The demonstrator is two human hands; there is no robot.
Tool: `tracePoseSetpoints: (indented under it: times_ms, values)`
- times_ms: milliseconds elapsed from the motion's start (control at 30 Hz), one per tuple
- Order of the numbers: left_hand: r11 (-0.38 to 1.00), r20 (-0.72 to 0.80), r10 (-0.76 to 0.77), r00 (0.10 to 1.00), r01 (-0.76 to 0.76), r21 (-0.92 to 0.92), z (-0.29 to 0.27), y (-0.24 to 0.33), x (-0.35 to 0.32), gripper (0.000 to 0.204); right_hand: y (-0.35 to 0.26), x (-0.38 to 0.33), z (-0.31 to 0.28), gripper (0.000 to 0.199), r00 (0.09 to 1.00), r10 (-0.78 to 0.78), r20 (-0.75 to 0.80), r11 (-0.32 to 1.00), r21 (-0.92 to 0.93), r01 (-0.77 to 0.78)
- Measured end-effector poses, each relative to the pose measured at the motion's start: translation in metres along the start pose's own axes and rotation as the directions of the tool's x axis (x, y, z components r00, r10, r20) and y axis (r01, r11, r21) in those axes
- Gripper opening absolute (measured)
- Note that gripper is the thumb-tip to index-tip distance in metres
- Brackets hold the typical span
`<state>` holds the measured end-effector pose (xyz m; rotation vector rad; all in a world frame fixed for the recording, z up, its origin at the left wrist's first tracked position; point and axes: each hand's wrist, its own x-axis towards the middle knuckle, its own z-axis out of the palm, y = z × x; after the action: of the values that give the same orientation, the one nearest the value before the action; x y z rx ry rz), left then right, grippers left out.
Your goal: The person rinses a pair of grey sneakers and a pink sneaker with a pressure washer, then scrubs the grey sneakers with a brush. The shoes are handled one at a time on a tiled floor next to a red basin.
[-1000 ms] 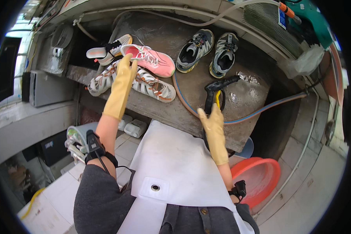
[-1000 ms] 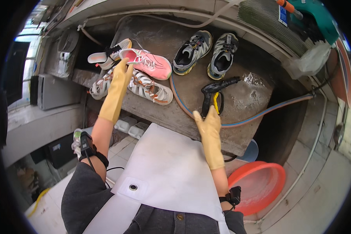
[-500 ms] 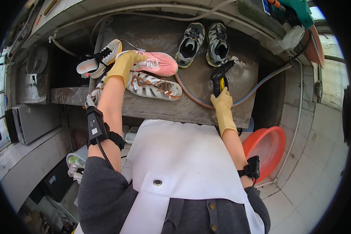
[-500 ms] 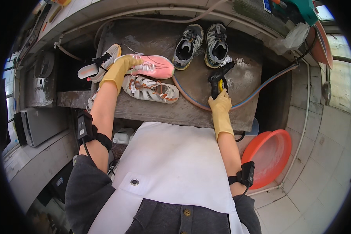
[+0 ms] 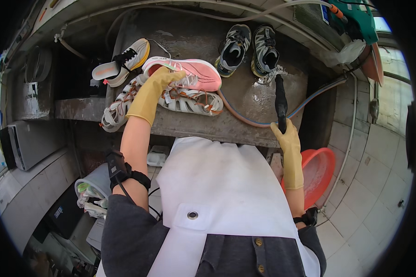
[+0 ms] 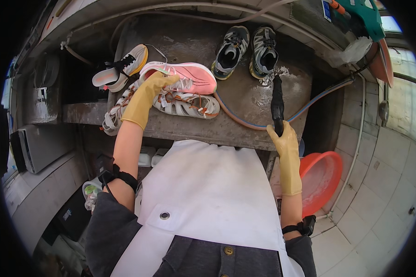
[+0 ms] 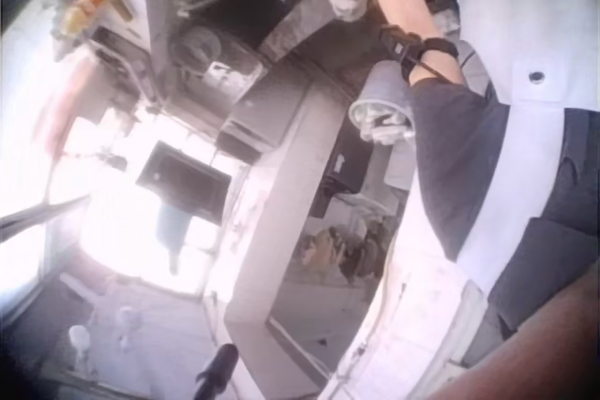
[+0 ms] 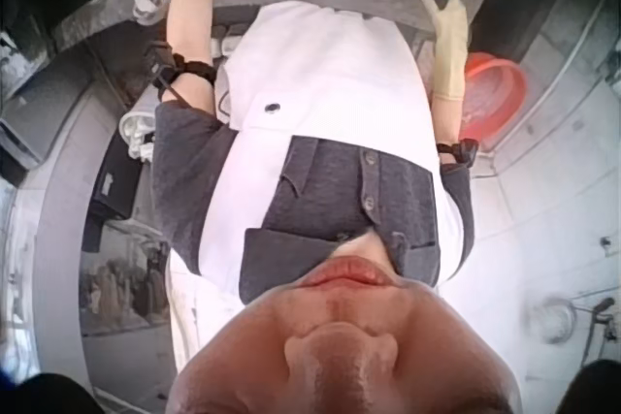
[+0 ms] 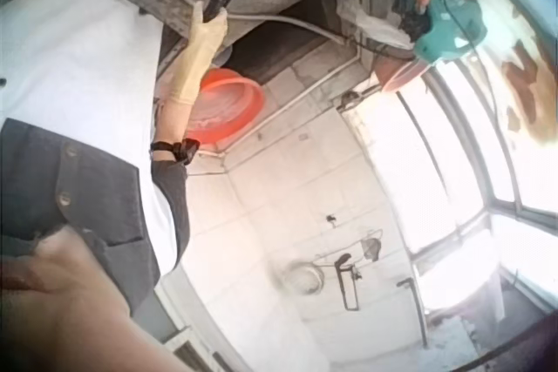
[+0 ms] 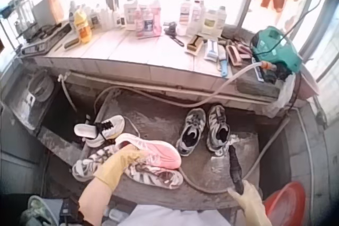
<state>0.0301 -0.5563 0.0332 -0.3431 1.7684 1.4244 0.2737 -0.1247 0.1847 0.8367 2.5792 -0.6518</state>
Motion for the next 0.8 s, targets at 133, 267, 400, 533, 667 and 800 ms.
tracePoseSetpoints:
  times_ms: [133, 267, 400, 533, 667, 800]
  values:
    - [0.991, -0.092, 0.086, 0.992, -0.076, 0.109, 0.020, -0.004, -0.015, 0.069, 0.012, -0.024, -0.007, 0.041, 0.989, -0.142, -0.048, 0.989, -0.039, 0.140]
    - [0.933, -0.249, 0.342, 0.906, -0.297, 0.201, 0.035, -0.025, -0.031, 0.060, 0.034, -0.050, -0.016, 0.030, 0.952, -0.219, -0.216, 0.975, -0.005, 0.223]
    - [0.809, -0.124, 0.578, 0.806, -0.546, 0.219, 0.046, -0.007, -0.071, 0.064, 0.084, -0.077, -0.034, 0.027, 0.911, -0.222, -0.349, 0.930, 0.206, 0.306]
    - [0.700, 0.053, 0.681, 0.730, -0.671, 0.244, 0.076, 0.033, -0.090, 0.062, 0.101, -0.108, -0.076, 0.033, 0.947, -0.226, -0.229, 0.712, 0.625, 0.321]
    - [0.671, 0.251, 0.612, 0.750, -0.661, 0.336, 0.133, 0.088, -0.095, 0.057, 0.123, -0.130, -0.114, 0.032, 0.884, -0.245, -0.399, 0.639, 0.619, 0.457]
    - [0.727, 0.434, 0.373, 0.820, -0.549, 0.412, 0.220, 0.160, -0.084, 0.047, 0.181, -0.167, -0.140, 0.032, 0.906, -0.022, -0.422, 0.474, 0.794, 0.381]
